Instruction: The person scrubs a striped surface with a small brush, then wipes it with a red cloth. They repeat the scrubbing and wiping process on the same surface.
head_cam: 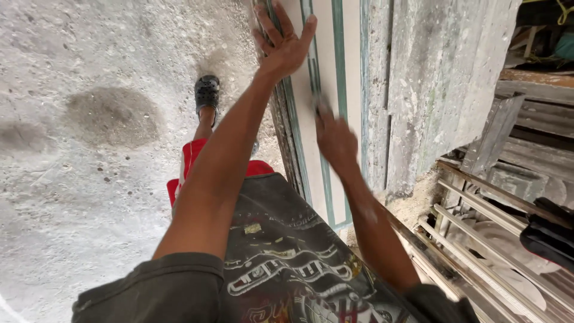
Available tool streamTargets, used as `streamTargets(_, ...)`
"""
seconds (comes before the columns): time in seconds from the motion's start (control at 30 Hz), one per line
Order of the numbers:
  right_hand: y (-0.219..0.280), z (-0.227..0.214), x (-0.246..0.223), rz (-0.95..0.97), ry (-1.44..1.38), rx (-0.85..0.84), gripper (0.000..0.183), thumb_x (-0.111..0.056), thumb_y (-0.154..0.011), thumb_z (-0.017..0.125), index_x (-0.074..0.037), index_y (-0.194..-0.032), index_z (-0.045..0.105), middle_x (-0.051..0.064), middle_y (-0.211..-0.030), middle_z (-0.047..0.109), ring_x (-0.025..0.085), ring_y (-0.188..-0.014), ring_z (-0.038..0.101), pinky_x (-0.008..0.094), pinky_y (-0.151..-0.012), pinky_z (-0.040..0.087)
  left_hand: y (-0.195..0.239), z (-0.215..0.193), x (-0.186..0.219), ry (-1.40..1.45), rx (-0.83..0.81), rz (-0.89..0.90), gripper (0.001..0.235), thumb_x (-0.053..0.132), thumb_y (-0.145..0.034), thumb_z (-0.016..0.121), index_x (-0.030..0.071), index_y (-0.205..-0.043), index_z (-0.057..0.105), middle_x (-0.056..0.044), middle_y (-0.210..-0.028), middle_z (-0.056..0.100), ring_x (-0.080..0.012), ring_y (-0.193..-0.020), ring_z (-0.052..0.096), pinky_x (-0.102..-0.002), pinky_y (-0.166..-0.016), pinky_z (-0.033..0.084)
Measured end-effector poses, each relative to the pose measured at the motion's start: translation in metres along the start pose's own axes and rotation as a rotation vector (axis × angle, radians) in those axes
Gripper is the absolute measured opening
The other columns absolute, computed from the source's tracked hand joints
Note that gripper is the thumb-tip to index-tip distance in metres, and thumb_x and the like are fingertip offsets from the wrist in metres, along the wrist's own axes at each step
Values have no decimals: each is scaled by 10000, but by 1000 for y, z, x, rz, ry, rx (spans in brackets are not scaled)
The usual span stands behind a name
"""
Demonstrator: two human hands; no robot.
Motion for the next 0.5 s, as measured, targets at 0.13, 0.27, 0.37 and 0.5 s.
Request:
streamTargets(0.13, 34, 28, 18, 41, -34, -19, 453, -385, -1090, 416, -284, -1528, 465, 71, -733, 530, 145, -444, 401, 281, -343, 359, 4, 13, -4, 922, -267, -53, 1198, 938, -950, 132, -75, -1382, 604, -403, -1174, 677, -726, -999, 529, -663, -813, 469)
streamTargets(0.27, -34, -26, -31, -37, 11, 42, 450, -400, -1105, 381, -274, -1529, 463, 71, -710, 560, 170, -451, 450, 323, -365, 381, 12, 9, -24, 1662, -321, -95, 1183, 876, -992, 220, -191, -1497, 298, -559, -1413, 320, -861, -1204, 159, -816, -1032, 219)
streamTargets(0.37, -33, -39, -35, -127, -11, 117, 451, -335, -1109, 437, -200, -1538, 456, -32, -593, 450, 108, -386, 328, 288, -282, 281, 3, -3, 10, 824, 291, -254, 638, 555, -1203, 368, 221, -1707, 164, -453, -1360, 527, -697, -1094, 561, -777, -879, 429)
streamTargets(0.5, 18, -3, -5, 61, -21, -105, 458, -381, -1091, 367, -261, -1523, 462, 83, -750, 533, 160, -458, 429, 313, -366, 383, 15, 21, -22, 2026, -490, -91, 1150, 808, -862, 23, -71, -1576, 225, -402, -1584, 173, -722, -1372, -3, -802, -1095, 64)
Point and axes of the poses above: each hand's wrist, its own y-axis away from the middle knuckle, its own z-axis out of the palm, x = y × z, the point moved 8 cm from there along -y, towards the middle knuckle
